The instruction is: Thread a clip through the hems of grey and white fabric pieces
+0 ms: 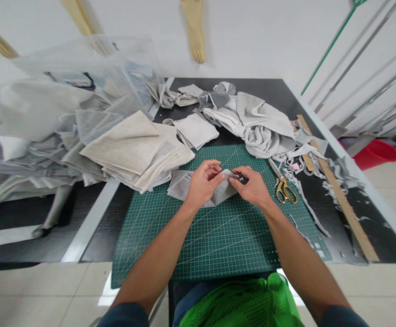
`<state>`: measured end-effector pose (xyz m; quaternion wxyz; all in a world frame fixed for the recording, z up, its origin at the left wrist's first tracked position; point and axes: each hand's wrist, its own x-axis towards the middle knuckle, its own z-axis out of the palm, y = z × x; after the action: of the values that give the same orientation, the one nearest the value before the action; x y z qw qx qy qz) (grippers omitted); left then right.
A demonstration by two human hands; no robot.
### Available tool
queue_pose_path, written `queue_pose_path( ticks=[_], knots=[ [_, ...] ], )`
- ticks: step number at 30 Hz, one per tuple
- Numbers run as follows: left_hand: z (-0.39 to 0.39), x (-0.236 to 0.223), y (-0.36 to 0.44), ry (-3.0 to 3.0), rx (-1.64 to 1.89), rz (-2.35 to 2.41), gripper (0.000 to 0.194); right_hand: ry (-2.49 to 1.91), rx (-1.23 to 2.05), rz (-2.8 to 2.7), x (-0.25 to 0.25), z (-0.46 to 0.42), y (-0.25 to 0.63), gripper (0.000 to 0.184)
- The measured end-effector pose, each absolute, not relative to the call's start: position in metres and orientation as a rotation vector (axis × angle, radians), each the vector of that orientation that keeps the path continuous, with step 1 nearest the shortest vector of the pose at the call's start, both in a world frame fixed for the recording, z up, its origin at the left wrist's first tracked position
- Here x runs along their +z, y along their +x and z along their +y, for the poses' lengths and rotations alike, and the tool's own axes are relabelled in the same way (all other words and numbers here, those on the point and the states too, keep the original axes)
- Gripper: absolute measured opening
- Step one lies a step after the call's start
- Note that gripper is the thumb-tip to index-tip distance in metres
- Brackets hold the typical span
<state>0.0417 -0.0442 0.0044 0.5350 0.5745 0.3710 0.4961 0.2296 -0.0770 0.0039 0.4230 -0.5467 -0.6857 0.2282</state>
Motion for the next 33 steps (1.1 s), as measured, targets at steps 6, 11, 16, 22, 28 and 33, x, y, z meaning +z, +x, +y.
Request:
queue_pose_path(
  ticks=[6,11,16,22,28,33],
  knots=[
    [-0.041,0.01,0.032,1.6,1.094,0.983,0.052,-1.361,0.522,-1.669,0.003,-0.077,0.228,0.01],
    [-0.037,0.024,0.008,2.016,0.66,1.053,0.027,-1.359,0.349,-1.527,0.008,-0.078,0.235,0.014],
    [-0.034,0.037,-0.009,2.058,0.485,1.009,0.029,-1.369,0.138,-1.382,0.018,-0.079,0.246,0.017],
    [-0.045,0.051,-0.012,1.814,0.557,0.758,0.032,-1.331,0.06,-1.25,0.037,-0.082,0.244,0.021],
    [-0.044,0.032,0.002,1.211,0.708,0.76,0.041,-1.354,0.02,-1.232,0.036,-0.071,0.25,0.028],
    [-0.017,-0.006,0.003,1.163,0.752,1.057,0.028,-1.546,0.158,-1.278,0.001,-0.052,0.274,0.032]
  ],
)
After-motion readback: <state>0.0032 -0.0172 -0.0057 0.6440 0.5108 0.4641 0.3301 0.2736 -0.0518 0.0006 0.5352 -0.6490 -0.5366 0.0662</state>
